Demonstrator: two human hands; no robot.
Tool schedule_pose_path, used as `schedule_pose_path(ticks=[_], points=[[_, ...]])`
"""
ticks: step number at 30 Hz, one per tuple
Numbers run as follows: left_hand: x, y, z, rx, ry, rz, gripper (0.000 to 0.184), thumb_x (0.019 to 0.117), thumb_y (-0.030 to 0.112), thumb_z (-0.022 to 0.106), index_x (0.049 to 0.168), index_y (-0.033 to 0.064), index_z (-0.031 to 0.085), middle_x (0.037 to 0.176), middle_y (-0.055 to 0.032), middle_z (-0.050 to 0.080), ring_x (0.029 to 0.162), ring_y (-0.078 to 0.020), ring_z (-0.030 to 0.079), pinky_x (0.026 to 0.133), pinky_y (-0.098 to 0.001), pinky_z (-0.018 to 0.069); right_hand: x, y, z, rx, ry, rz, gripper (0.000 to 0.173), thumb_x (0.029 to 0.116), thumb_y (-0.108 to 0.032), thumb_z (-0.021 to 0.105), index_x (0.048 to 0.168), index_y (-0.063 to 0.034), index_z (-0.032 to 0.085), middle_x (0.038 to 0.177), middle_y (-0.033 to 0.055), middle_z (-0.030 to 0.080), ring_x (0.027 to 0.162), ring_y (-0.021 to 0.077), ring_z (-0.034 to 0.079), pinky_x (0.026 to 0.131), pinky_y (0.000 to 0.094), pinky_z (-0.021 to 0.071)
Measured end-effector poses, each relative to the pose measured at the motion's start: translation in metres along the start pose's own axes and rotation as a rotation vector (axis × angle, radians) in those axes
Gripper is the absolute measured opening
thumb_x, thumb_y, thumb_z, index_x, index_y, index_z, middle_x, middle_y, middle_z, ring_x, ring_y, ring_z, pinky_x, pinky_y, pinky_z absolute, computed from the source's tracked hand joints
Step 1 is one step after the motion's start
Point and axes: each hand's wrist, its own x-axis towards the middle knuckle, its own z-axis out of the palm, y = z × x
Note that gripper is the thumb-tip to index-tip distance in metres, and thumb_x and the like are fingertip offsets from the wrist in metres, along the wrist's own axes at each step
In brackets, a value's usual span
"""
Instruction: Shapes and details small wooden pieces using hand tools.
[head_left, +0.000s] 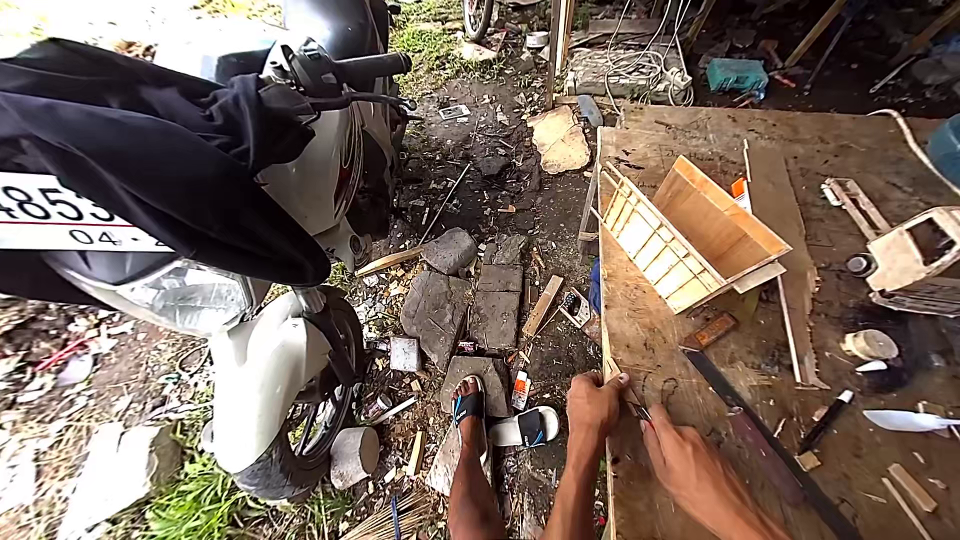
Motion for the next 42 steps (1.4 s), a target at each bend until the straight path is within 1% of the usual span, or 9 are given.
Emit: schedule_pose_path(ticks=[13,19,26,29,31,33,36,40,42], points=[[0.001,-0.002,0.000,-0.013,-0.002,0.014,0.031,0.0980,0.037,0.069,0.099,0.0054,0.070,0.090,-0.0083,0.067,0.082,-0.0201,0.064,0.078,-0.0438,0.0512,-0.002,-0.012,-0.005,-0.034,-0.048,0.085,0.037,0.1096,-0.025,0.042,0.128,0.0024,0.058,0.085,0.0221,0.071,0.085,0.0424,0.073,0.076,0.0540,0.0571],[0.001,-0.002,0.000,0.006,-0.003,-0.002,0.031,0.0982,0.037,0.068,0.101,0.0059,0.070,0.095,-0.0098,0.069,0.087,-0.0221,0.065,0.081,-0.0461,0.0518,0.003,-0.032,-0.022,-0.148,-0.242,0.183,0.042,0.1122,-0.025,0.035,0.143,0.0007,0.047,0.102,0.0231,0.072,0.103,0.0406,0.072,0.090,0.0512,0.0552],[-0.004,0.003,0.003,0.098,0.020,-0.013,0.035,0.1000,0.039,0.065,0.105,0.0051,0.071,0.100,-0.0123,0.070,0.094,-0.0263,0.067,0.087,-0.0504,0.0517,0.008,-0.037,-0.035,-0.207,-0.353,0.168,0.037,0.1112,-0.020,0.036,0.140,0.0001,0.047,0.109,0.0235,0.071,0.107,0.0407,0.070,0.092,0.0516,0.0547],[-0.001,0.000,-0.001,0.029,0.001,0.022,0.032,0.0976,0.038,0.069,0.098,0.0057,0.072,0.092,-0.0089,0.070,0.085,-0.0209,0.066,0.079,-0.0450,0.0523,-0.003,-0.022,-0.022,-0.111,-0.239,0.146,0.041,0.1113,-0.024,0.037,0.141,0.0018,0.050,0.100,0.0250,0.072,0.099,0.0437,0.072,0.086,0.0550,0.0557],[-0.001,-0.005,-0.007,-0.064,-0.019,0.060,0.027,0.0959,0.033,0.072,0.095,0.0062,0.071,0.083,-0.0037,0.066,0.073,-0.0132,0.060,0.070,-0.0356,0.0494,-0.014,-0.006,-0.009,0.008,-0.091,0.073,0.039,0.1093,-0.025,0.042,0.130,0.0044,0.057,0.084,0.0247,0.070,0.084,0.0453,0.072,0.075,0.0575,0.0561],[-0.002,-0.010,-0.012,-0.193,-0.036,0.083,0.025,0.0936,0.026,0.076,0.104,0.0042,0.071,0.087,-0.0051,0.068,0.070,-0.0119,0.061,0.065,-0.0308,0.0508,-0.015,0.010,0.004,0.119,0.111,-0.018,0.032,0.1050,-0.024,0.049,0.111,0.0042,0.063,0.070,0.0209,0.066,0.067,0.0418,0.070,0.062,0.0565,0.0555],[-0.005,-0.013,-0.017,-0.369,-0.026,0.074,0.026,0.0937,0.016,0.076,0.113,0.0008,0.067,0.094,-0.0116,0.070,0.076,-0.0191,0.069,0.067,-0.0348,0.0595,-0.008,0.022,0.006,0.205,0.295,-0.095,0.025,0.0995,-0.018,0.058,0.097,0.0053,0.067,0.077,0.0206,0.065,0.068,0.0375,0.068,0.063,0.0530,0.0559],[-0.011,-0.012,-0.022,-0.448,0.029,0.098,0.018,0.0915,0.008,0.077,0.104,-0.0018,0.071,0.092,-0.0125,0.073,0.080,-0.0208,0.072,0.071,-0.0369,0.0623,-0.008,0.031,0.002,0.217,0.309,-0.058,0.034,0.0968,-0.021,0.067,0.118,0.0053,0.065,0.085,0.0236,0.071,0.074,0.0424,0.071,0.068,0.0593,0.0571],[-0.013,-0.010,-0.023,-0.435,0.066,0.139,0.015,0.0904,0.008,0.078,0.101,-0.0015,0.072,0.087,-0.0103,0.073,0.074,-0.0172,0.070,0.069,-0.0333,0.0612,-0.007,0.037,-0.001,0.216,0.252,-0.062,0.036,0.0947,-0.025,0.071,0.115,0.0043,0.065,0.084,0.0230,0.070,0.074,0.0420,0.070,0.067,0.0594,0.0560]])
